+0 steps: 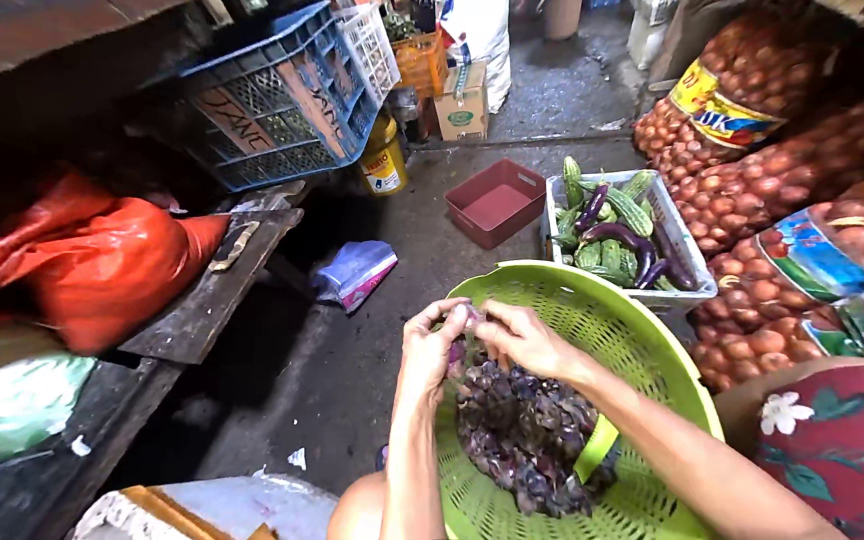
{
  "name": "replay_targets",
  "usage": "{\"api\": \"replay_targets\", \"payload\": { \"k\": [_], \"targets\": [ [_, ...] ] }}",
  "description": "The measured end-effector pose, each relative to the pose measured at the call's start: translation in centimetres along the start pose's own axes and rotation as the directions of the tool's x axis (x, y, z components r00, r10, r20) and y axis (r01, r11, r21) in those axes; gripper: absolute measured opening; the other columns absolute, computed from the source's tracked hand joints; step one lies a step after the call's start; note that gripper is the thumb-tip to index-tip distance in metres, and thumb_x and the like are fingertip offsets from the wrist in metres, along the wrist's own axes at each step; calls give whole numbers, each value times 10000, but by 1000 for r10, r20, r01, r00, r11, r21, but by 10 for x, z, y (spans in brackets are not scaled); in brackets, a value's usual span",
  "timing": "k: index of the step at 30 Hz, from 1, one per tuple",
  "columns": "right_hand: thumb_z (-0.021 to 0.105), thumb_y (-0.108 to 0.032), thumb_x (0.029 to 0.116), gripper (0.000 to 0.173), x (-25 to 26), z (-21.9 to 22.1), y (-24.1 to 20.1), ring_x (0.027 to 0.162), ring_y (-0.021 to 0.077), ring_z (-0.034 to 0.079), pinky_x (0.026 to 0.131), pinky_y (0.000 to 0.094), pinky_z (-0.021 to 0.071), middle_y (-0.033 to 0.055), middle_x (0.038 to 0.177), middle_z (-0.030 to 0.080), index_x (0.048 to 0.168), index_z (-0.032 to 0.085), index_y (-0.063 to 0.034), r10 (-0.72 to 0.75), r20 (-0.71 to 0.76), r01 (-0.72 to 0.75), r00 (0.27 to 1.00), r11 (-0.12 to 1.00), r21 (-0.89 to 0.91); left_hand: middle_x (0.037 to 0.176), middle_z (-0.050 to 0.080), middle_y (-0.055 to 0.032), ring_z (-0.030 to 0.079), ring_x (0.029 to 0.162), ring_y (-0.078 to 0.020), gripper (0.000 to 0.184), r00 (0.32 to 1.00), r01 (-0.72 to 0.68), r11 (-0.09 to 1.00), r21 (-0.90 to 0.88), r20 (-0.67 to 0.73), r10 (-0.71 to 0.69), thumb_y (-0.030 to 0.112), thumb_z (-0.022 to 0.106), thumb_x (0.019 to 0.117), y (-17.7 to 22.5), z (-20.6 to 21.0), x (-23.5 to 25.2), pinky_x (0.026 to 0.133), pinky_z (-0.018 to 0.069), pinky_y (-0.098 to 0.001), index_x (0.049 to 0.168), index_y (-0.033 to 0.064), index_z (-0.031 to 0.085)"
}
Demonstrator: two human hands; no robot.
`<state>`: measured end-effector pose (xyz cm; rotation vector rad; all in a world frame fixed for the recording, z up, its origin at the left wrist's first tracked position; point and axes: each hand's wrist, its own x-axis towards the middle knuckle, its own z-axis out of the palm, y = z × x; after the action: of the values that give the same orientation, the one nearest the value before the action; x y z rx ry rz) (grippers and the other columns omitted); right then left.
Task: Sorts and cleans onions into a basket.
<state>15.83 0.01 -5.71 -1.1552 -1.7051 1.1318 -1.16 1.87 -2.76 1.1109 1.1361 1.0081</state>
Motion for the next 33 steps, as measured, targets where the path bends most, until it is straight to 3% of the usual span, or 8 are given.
{"api": "replay_targets", "payload": {
  "k": [4,11,18,24,27,30,32,33],
  "targets": [
    [509,-327,1069,400,-4,-5,7,897,325,697,791,489,566,205,1031,678,1141,648,40,-175,24,163,984,850,-501,969,648,-48,562,614,-62,183,995,-74,947,313,87,49,151,668,973,-8,-6,2,547,489,-218,1128,68,717],
    [515,-205,1049,326,-2,3,20,625,222,628,554,372,516,109,708,610,832,650,-1,-555,-183,343,812,705,-620,779,606,-16,573,625,-72,181,993,-72,982,174,102,54,180,498,1067,-13,14,-1,598,507,-243,1107,49,617],
    [438,-133,1064,252,18,24,23,511,-1,436,486,185,393,-78,647,506,858,579,-100,110,-223,-30,969,941,336,779,603,-33,584,649,-116,172,948,-238,935,264,-146,283,183,588,1025,-20,22,-3,639,515,-316,1145,65,623],
    [605,-134,990,348,45,72,151,1231,469,586,1033,647,438,318,1282,619,1271,629,69,576,328,-271,749,717,-642,821,620,-15,586,601,-74,226,969,-172,938,-299,-221,107,218,418,1101,13,-3,-12,519,508,-207,1161,125,615],
    [611,-179,975,522,33,116,223,1384,472,463,1108,677,346,282,1474,508,1459,516,-8,605,412,-121,681,649,-752,782,613,-33,571,556,-84,244,978,-112,922,-371,-204,37,184,407,1102,16,-5,-14,494,500,-209,1159,95,627],
    [516,-500,902,663,10,171,371,1302,470,546,1074,747,316,194,1287,685,1461,537,-145,164,304,165,939,559,-812,790,613,-58,579,575,-103,239,986,-73,918,-389,-169,7,163,421,1096,18,-3,-13,528,511,-223,1174,66,625],
    [503,-514,966,749,28,174,348,1512,401,300,1168,730,193,89,1598,437,1628,236,-289,597,355,117,720,399,-909,788,607,-59,574,579,-103,225,990,-42,917,-397,-143,-16,162,442,1092,18,-2,-14,532,506,-221,1171,67,630],
    [647,-521,796,805,21,171,363,1419,459,421,1075,806,244,139,1496,548,1535,445,-273,454,344,128,822,441,-888,779,602,-59,572,577,-103,215,990,-29,917,-397,-136,-27,164,458,1087,17,-1,-14,526,503,-220,1167,71,635]
  ]
}}
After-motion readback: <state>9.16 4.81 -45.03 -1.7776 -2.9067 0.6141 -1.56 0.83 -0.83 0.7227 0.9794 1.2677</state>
